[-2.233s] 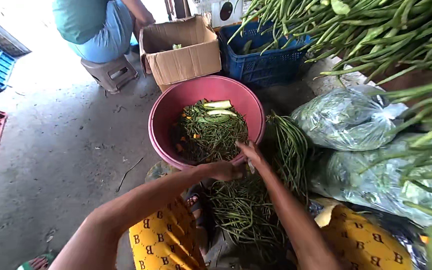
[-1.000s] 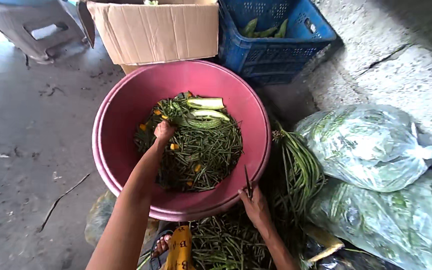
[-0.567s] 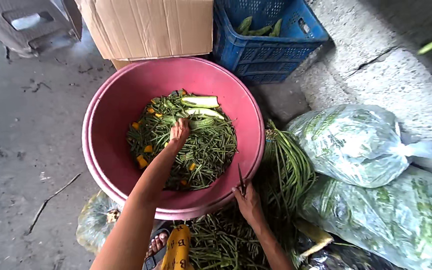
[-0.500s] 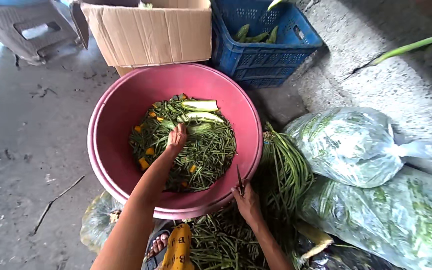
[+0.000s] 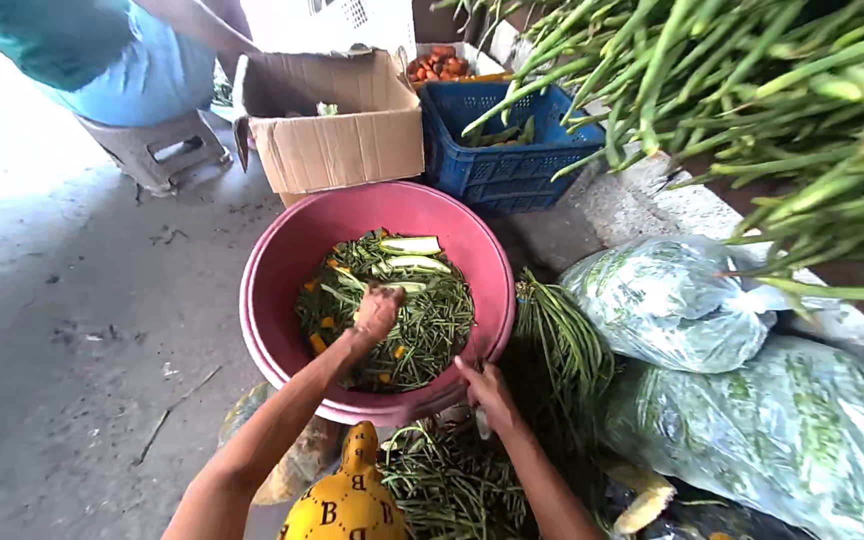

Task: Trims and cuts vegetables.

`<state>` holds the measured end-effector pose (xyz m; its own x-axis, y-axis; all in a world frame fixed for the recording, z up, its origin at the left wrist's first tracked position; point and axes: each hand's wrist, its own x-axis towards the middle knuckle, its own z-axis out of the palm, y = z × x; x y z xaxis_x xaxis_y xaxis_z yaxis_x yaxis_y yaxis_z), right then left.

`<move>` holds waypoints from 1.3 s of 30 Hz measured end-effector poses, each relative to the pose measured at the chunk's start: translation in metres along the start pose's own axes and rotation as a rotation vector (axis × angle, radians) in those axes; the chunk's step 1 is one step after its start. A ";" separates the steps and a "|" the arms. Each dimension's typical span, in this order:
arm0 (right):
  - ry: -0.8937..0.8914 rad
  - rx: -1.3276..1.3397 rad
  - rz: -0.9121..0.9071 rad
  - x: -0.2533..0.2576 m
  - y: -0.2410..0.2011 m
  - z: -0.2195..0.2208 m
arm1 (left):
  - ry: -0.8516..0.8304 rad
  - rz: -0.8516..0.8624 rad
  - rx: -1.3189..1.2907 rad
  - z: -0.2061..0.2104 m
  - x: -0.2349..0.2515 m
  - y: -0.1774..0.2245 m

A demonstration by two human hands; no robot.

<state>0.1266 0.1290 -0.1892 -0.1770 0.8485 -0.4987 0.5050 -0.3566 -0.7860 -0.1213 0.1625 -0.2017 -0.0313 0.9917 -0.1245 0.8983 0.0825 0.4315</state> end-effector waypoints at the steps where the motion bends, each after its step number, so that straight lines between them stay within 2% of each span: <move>1: -0.027 0.202 0.015 -0.002 -0.011 0.005 | -0.030 0.024 -0.047 -0.014 -0.020 0.020; 4: -0.110 0.787 0.062 -0.006 -0.042 0.011 | -0.183 0.104 -0.134 -0.043 -0.074 0.060; 6: -0.027 1.052 0.023 -0.008 -0.054 0.006 | -0.298 0.136 -0.130 -0.055 -0.099 0.068; 8: 0.061 1.230 -0.044 -0.011 -0.061 -0.005 | -0.337 0.134 -0.128 -0.064 -0.117 0.070; 11: 0.075 1.311 -0.147 -0.034 -0.067 -0.027 | -0.340 0.131 -0.187 -0.088 -0.135 0.077; 14: 0.037 1.240 -0.279 -0.059 -0.067 -0.052 | -0.305 0.119 -0.387 -0.118 -0.145 0.099; 17: -0.033 1.065 -0.389 -0.085 -0.074 -0.074 | -0.276 0.095 -0.380 -0.139 -0.152 0.134; 23: -0.100 0.899 -0.405 -0.121 -0.078 -0.106 | -0.474 0.133 -0.463 -0.110 -0.177 0.186; 25: -0.084 0.876 -0.395 -0.124 -0.070 -0.112 | -0.412 0.107 -0.596 -0.085 -0.183 0.193; 27: -0.059 0.840 -0.421 -0.117 -0.052 -0.115 | -0.294 0.024 -0.853 -0.058 -0.181 0.191; 29: -0.026 0.823 -0.408 -0.112 -0.038 -0.116 | -0.258 -0.051 -1.024 -0.042 -0.174 0.190; 33: -0.002 0.844 -0.375 -0.111 -0.034 -0.113 | -0.308 -0.141 -1.149 -0.027 -0.163 0.191; 36: 0.016 0.763 -0.391 -0.111 -0.036 -0.118 | -0.151 -0.130 -1.183 -0.023 -0.158 0.199; 39: -0.065 0.453 -0.424 -0.116 -0.033 -0.115 | 0.025 -0.125 -1.258 -0.027 -0.153 0.209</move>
<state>0.2275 0.0866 -0.0635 -0.3415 0.9323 -0.1190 -0.0269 -0.1362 -0.9903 0.0593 0.0310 -0.0689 -0.1066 0.9708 -0.2148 -0.1481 0.1981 0.9689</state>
